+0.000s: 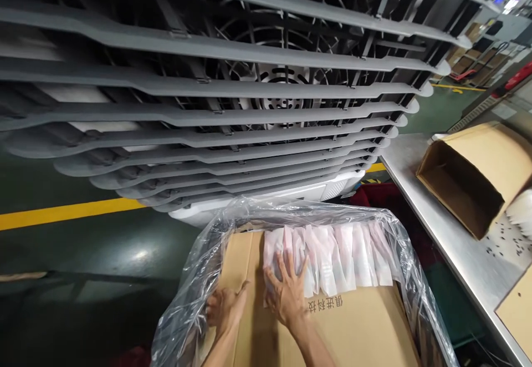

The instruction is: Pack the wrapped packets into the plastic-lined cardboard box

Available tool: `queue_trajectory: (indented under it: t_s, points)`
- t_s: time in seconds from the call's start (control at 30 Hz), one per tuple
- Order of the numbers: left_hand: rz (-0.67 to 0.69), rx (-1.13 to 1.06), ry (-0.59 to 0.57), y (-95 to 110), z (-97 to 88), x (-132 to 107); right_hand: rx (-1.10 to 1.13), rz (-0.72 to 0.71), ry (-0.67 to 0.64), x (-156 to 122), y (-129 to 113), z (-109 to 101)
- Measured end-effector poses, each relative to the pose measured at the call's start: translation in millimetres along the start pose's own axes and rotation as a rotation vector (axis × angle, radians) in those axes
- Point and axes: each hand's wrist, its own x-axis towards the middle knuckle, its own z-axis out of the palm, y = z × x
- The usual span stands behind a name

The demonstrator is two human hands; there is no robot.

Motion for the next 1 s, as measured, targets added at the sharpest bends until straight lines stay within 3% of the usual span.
queue_trajectory:
  t_s: [0.07,0.13,0.2,0.23,0.3,0.37,0.43,0.6,0.7,0.77,0.83,0.93,1.0]
  points:
    - [0.049,-0.048,-0.013,-2,-3.5,-21,0.012,0.017,-0.027,-2,5,2]
    - [0.282,-0.145,-0.021,-3,2.7,-55,-0.003,0.012,-0.032,-3,11,7]
    - [0.577,-0.205,0.005,0,20.1,-91,-0.039,0.009,-0.03,-2,16,13]
    - [0.575,-0.204,0.1,3,31.3,-106,-0.062,0.013,-0.031,-1,19,17]
    - [0.572,-0.193,0.183,11,52.0,-125,-0.106,0.023,-0.03,0,23,25]
    - [0.589,-0.169,0.169,15,63.1,-130,-0.136,0.024,-0.028,1,26,32]
    - [0.61,-0.139,0.151,15,60.4,-130,-0.156,0.024,-0.023,1,28,38]
    - [0.73,-0.086,0.142,10,27.4,-142,-0.179,0.001,-0.007,-4,26,40]
    - [0.721,-0.074,0.231,5,20.8,-132,-0.203,0.065,0.09,-15,26,30]
    - [0.67,-0.051,0.307,-6,23.8,-107,-0.224,0.16,0.166,-24,30,20]
    - [0.709,-0.008,0.354,-24,28.7,-73,-0.238,0.273,0.204,-32,38,11]
    - [0.869,0.037,0.407,-52,32.5,-31,-0.221,0.39,0.149,-40,54,5]
    - [0.917,0.039,0.408,-64,32.0,-18,-0.201,0.409,0.083,-41,63,6]
